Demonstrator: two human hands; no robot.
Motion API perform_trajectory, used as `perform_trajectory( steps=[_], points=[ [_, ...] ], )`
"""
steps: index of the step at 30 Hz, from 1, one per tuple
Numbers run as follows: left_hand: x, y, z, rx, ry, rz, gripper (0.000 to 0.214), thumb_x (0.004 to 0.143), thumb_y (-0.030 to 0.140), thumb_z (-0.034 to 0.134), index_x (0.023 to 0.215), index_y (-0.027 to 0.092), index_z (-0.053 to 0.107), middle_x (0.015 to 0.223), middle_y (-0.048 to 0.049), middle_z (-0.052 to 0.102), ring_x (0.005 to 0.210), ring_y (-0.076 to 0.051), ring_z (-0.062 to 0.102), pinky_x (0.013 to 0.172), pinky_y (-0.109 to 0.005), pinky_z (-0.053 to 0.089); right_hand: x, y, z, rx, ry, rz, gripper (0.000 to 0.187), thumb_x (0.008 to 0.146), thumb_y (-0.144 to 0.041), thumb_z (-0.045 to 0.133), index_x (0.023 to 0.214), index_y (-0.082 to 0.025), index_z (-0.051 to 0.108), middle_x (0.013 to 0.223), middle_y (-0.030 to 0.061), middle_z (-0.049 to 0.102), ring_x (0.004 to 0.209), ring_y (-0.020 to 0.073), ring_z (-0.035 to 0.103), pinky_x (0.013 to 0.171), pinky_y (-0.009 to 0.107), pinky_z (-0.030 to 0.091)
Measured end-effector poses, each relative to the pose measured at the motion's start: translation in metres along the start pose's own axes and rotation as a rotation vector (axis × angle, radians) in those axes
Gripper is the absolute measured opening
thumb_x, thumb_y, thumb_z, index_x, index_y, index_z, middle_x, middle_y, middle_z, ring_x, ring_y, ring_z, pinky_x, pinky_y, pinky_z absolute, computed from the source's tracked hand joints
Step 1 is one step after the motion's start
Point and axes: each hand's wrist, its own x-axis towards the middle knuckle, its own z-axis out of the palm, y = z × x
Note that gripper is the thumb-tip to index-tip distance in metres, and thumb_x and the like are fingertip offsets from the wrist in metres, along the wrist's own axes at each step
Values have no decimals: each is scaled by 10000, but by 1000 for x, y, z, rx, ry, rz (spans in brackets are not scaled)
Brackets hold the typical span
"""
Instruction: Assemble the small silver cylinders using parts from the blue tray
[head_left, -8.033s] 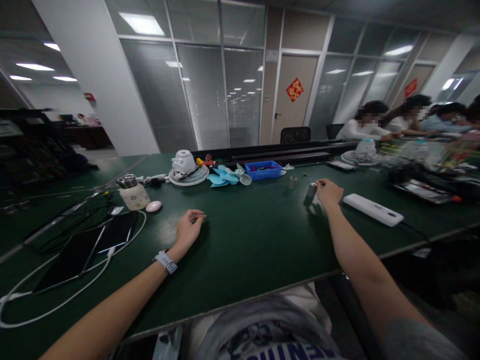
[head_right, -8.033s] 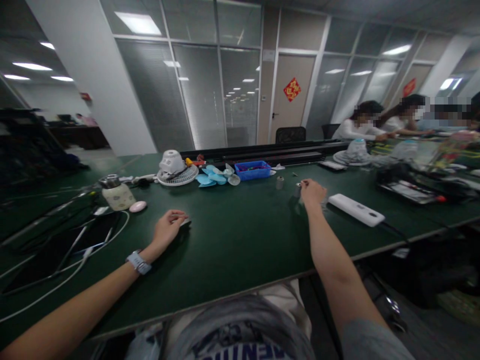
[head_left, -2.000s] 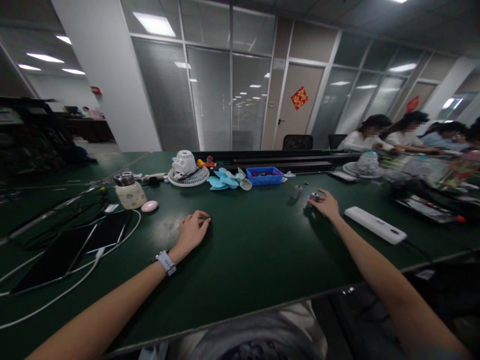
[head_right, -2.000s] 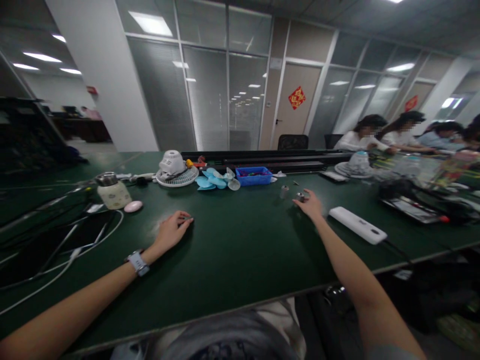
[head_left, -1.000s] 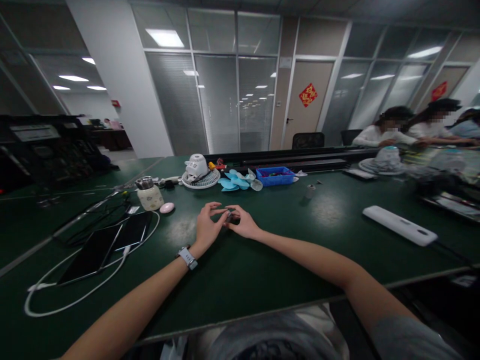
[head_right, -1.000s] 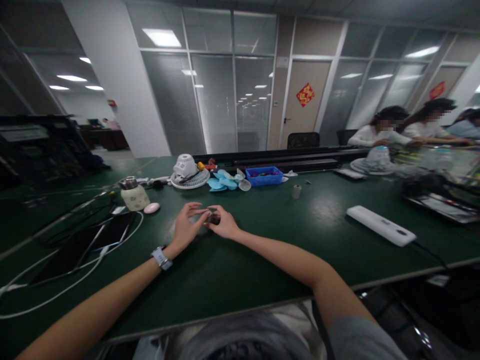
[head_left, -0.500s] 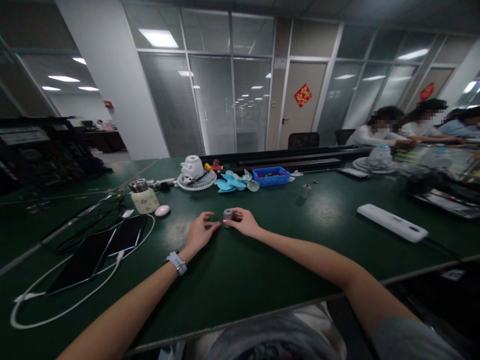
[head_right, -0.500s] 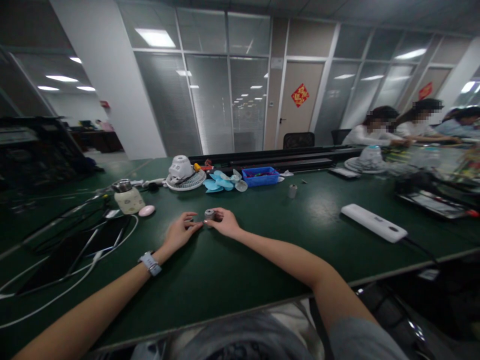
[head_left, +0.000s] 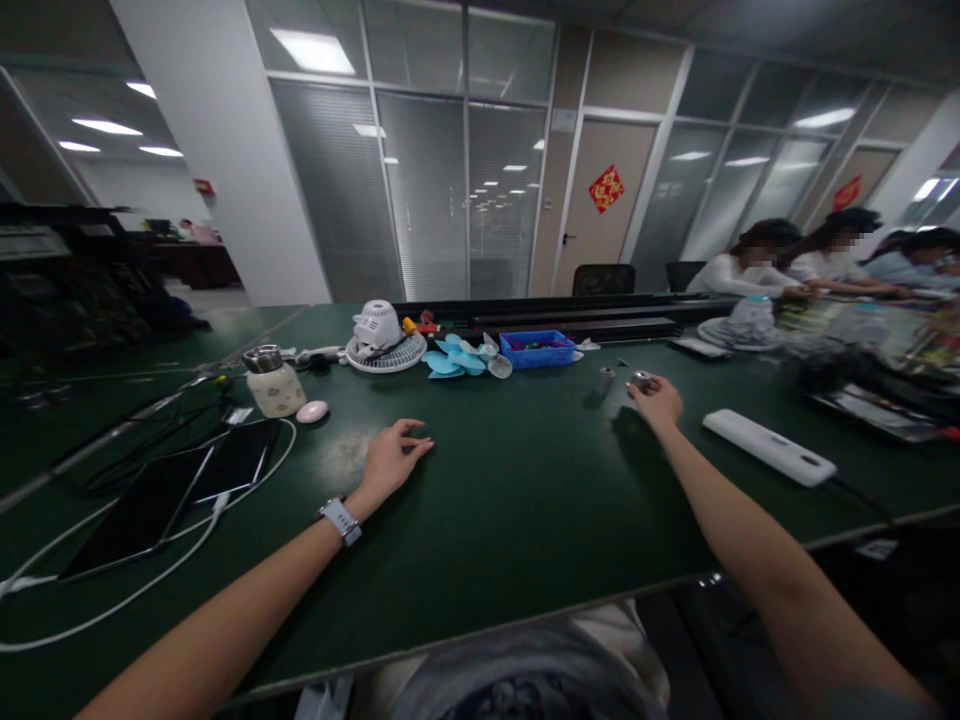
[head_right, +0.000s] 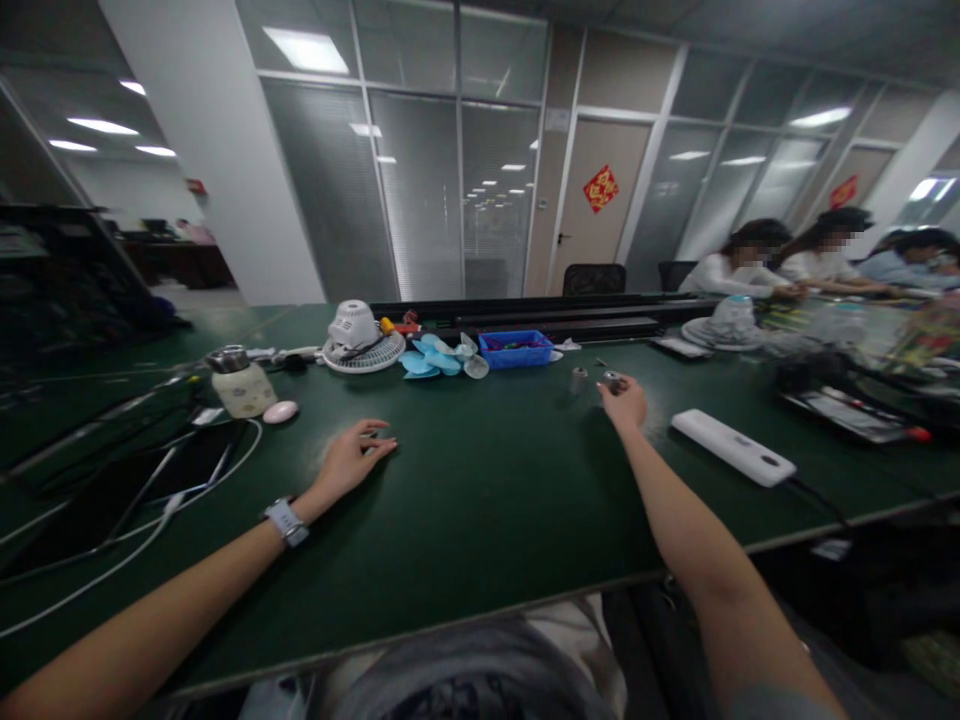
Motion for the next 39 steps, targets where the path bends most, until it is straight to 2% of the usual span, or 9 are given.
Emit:
perform_trajectory(
  steps=[4,8,10,12,15,18,23,30,39],
  points=[
    [1,-2,0,8,0,21,342,798,409,623,1090,237,571,908,-41,777,1030,-268,684,892,-415,481,0,13,-4,-30,-3,25,374,666,-352,738,981,-175,642,936,157,695,904,300,655,805,458,523],
    [0,0,1,-35,6,0,405,807,481,599,1116,219,571,935,-75,770,1030,-271,681,895,-409,481,-9,-5,-5,-71,52,8,669,647,-346,758,1235,-138,516,1245,237,573,1153,378,537,954,580,415],
    [0,2,2,-91,55,-37,405,844,513,531,1107,208,569,949,-87,764,1011,-259,686,877,-390,487,-24,-29,-4,-68,137,-150,748,683,-340,733,1334,-142,422,1382,226,464,1282,366,423,1042,584,319],
    [1,3,2,-127,121,-97,398,881,526,454,1084,202,563,955,-89,761,970,-250,693,850,-378,488,-52,-61,2,-13,126,-426,653,762,-325,668,1344,-155,425,1382,180,477,1300,319,410,1073,537,293],
    [4,0,1,-126,224,-202,400,894,539,402,1047,200,550,935,-89,758,883,-252,696,787,-371,488,-114,-113,21,80,-370,-862,397,859,-371,589,1222,-210,589,1255,111,602,1205,272,511,1047,474,338],
    [6,-4,2,-116,272,-239,385,889,527,399,1020,195,542,903,-94,749,850,-258,690,740,-361,488,-180,-155,49,70,-794,-1067,365,871,-468,586,1167,-268,660,1238,90,626,1159,274,548,977,455,390],
    [8,-7,4,-104,262,-200,367,871,510,408,994,191,542,877,-104,735,811,-253,695,731,-355,501,-243,-188,90,-18,-899,-1166,322,857,-445,632,1100,-248,710,1173,93,666,1090,262,579,894,401,415],
    [9,-9,7,-98,262,-192,312,848,475,443,976,206,533,870,-88,732,833,-257,696,784,-377,499,-242,-185,93,-12,-883,-1235,184,899,-313,603,966,-231,753,1111,71,704,1052,227,597,852,358,402],
    [10,-9,6,-94,239,-186,279,836,441,455,978,212,526,869,-84,726,858,-260,680,799,-378,475,-213,-162,80,41,-929,-1135,196,891,-267,612,1039,-266,740,994,23,747,904,200,662,859,334,433]
  ],
)
